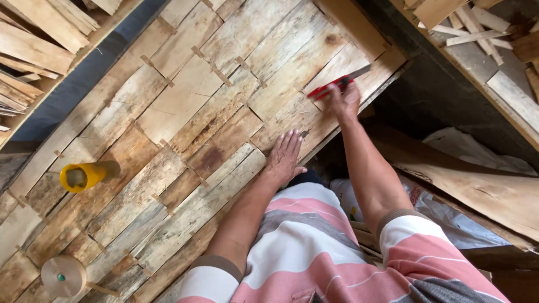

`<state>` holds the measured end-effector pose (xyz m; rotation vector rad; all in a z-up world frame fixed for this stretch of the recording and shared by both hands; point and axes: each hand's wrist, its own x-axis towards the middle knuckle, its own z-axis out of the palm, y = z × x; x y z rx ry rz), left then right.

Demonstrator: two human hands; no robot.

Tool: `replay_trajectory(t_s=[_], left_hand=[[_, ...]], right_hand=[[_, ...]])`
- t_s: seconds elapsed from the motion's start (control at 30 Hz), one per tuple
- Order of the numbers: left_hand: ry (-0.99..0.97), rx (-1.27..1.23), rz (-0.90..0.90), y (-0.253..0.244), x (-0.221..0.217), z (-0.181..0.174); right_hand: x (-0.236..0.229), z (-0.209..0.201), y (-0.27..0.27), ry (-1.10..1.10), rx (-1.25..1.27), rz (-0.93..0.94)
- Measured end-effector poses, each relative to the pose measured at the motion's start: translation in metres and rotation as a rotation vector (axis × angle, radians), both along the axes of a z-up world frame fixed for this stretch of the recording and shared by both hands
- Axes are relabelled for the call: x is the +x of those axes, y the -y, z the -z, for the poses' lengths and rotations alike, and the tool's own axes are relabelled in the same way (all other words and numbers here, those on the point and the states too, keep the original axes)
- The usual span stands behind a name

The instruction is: Trim and scrape the edges of wooden tiles on a larger board using a utility knife.

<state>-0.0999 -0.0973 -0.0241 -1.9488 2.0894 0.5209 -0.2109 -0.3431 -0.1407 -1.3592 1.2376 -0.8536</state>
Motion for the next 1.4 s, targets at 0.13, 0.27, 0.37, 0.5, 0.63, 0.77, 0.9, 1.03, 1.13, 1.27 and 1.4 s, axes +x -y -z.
replay_trajectory(t_s=[0.13,0.27,0.37,0.5,0.63,0.77,0.9,1.03,1.13,1.27,1.4], left_hand=[[0.03,0.05,-0.01,0.018,-0.003,-0.006],[-0.061,0.067,-0.097,0.035,-0.001,0.008],[-0.098,0.078,-0.159,0.038,0.004,0.007],[-0.074,0.094,-0.188,0.045,0.013,0.0],[-0.01,0.153,-0.208,0.054,0.025,-0.024],[-0.005,0.192,-0.279,0.053,0.034,-0.026],[-0.04,0.114,-0.296,0.05,0.039,0.006],[-0.013,0.145,-0.311,0.058,0.037,-0.018],[-0.019,0.212,-0.33,0.057,0.04,-0.018],[-0.063,0.208,-0.32,0.052,0.045,-0.013],[-0.081,0.236,-0.291,0.057,0.053,-0.016]], right_hand=[[0.003,-0.029,-0.002,0.237,0.071,0.198],[0.007,-0.043,-0.003,-0.216,0.051,0.019],[0.011,-0.001,-0.002,-0.023,0.022,0.067],[0.014,-0.009,0.002,-0.036,0.07,-0.001],[0.021,-0.055,-0.007,-0.24,0.122,0.025],[0.022,-0.054,-0.01,-0.229,0.032,-0.021],[0.028,-0.053,-0.006,-0.178,0.014,-0.061],[0.05,-0.05,0.005,-0.105,-0.046,0.052],[0.066,-0.058,0.003,-0.194,0.083,-0.151],[0.075,-0.058,0.007,-0.129,0.079,-0.062],[0.076,-0.07,0.018,-0.281,0.006,-0.17]])
